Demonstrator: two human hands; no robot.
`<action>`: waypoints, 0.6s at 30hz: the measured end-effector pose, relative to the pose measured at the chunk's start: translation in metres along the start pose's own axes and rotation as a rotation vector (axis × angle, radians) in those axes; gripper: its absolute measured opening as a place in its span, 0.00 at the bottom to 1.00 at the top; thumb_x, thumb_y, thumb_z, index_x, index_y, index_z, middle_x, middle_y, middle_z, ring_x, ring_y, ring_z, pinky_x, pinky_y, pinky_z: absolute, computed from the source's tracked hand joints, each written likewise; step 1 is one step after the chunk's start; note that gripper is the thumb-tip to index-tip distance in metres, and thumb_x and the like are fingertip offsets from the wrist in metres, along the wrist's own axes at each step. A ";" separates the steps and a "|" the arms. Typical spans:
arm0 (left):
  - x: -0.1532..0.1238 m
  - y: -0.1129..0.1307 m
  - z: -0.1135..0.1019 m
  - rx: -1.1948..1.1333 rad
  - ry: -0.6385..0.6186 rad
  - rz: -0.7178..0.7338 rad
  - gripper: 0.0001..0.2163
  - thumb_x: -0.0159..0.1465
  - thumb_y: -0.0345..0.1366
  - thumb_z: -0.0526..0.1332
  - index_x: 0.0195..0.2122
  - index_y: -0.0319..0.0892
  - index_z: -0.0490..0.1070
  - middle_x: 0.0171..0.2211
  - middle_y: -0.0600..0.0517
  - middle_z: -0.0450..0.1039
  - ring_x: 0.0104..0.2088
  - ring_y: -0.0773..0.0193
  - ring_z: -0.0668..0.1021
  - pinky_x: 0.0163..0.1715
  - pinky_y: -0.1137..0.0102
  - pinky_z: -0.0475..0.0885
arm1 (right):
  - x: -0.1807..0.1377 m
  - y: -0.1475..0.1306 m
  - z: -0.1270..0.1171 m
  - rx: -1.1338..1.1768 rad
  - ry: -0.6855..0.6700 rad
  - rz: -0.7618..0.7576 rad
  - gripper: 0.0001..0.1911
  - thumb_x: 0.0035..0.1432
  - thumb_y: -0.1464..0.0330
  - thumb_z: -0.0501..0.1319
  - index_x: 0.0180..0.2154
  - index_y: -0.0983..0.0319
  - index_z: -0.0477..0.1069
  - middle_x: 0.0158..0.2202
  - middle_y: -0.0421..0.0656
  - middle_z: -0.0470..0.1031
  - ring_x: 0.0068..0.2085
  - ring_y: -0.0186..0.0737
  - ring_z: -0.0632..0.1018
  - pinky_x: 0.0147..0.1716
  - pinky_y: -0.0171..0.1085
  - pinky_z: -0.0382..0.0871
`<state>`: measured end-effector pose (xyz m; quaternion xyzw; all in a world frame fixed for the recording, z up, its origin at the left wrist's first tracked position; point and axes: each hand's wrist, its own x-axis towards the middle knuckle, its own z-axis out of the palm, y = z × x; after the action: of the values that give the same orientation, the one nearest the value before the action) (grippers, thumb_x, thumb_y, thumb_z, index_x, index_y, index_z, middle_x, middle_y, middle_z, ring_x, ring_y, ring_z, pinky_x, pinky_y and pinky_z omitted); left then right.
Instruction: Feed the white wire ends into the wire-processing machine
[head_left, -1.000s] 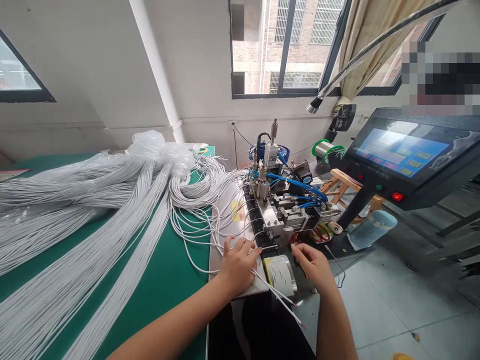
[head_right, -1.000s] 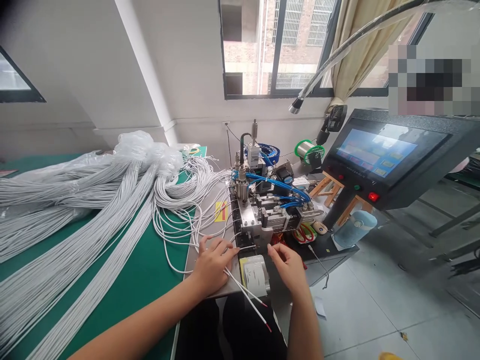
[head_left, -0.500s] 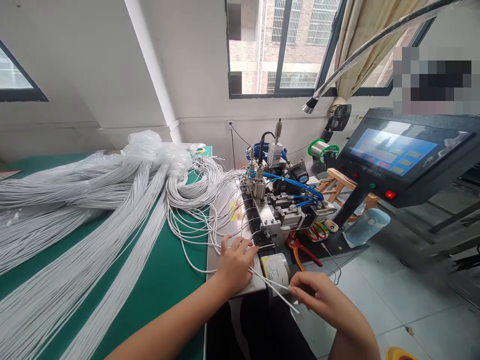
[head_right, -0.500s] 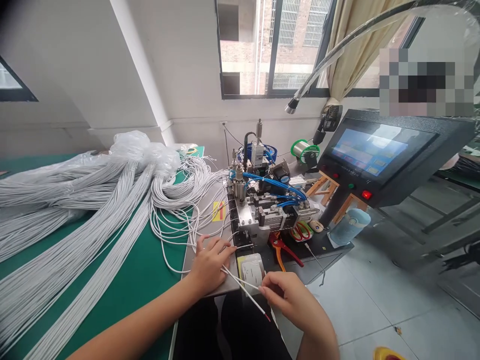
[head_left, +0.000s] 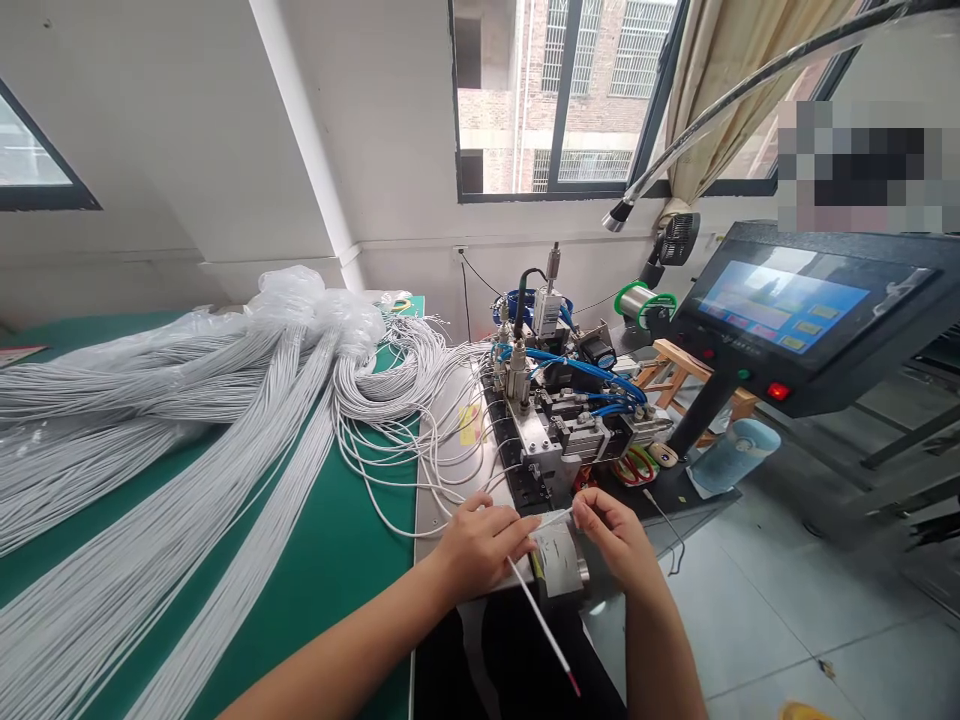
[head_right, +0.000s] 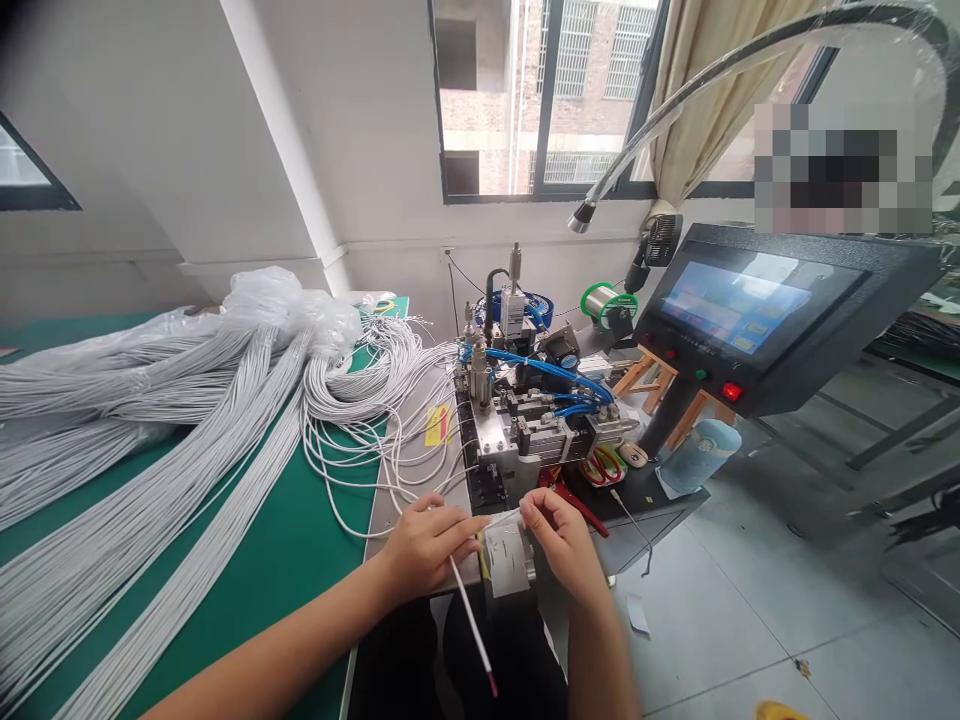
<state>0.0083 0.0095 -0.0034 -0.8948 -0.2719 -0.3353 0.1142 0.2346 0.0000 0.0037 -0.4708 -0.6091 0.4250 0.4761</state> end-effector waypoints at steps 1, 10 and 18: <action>0.000 0.000 0.000 0.007 0.012 -0.014 0.11 0.68 0.35 0.52 0.46 0.43 0.71 0.29 0.54 0.75 0.27 0.69 0.75 0.35 0.68 0.64 | 0.002 0.003 0.004 0.059 0.004 -0.003 0.18 0.61 0.54 0.58 0.28 0.61 0.66 0.24 0.38 0.62 0.27 0.35 0.64 0.26 0.33 0.59; 0.004 0.003 0.002 0.057 0.069 -0.164 0.09 0.67 0.32 0.54 0.35 0.44 0.73 0.26 0.56 0.73 0.27 0.68 0.73 0.43 0.64 0.62 | 0.010 0.003 0.011 0.087 -0.010 0.002 0.20 0.60 0.54 0.59 0.25 0.62 0.68 0.23 0.39 0.67 0.24 0.34 0.66 0.24 0.33 0.58; 0.003 0.003 0.006 0.116 0.056 -0.260 0.10 0.67 0.32 0.54 0.29 0.43 0.70 0.25 0.56 0.70 0.29 0.67 0.72 0.49 0.61 0.57 | 0.017 0.000 0.004 -0.241 0.049 -0.090 0.16 0.59 0.56 0.59 0.30 0.62 0.74 0.28 0.44 0.76 0.31 0.43 0.74 0.33 0.37 0.68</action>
<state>0.0149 0.0103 -0.0062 -0.8343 -0.4012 -0.3555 0.1290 0.2288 0.0160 0.0057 -0.5071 -0.6642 0.3154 0.4496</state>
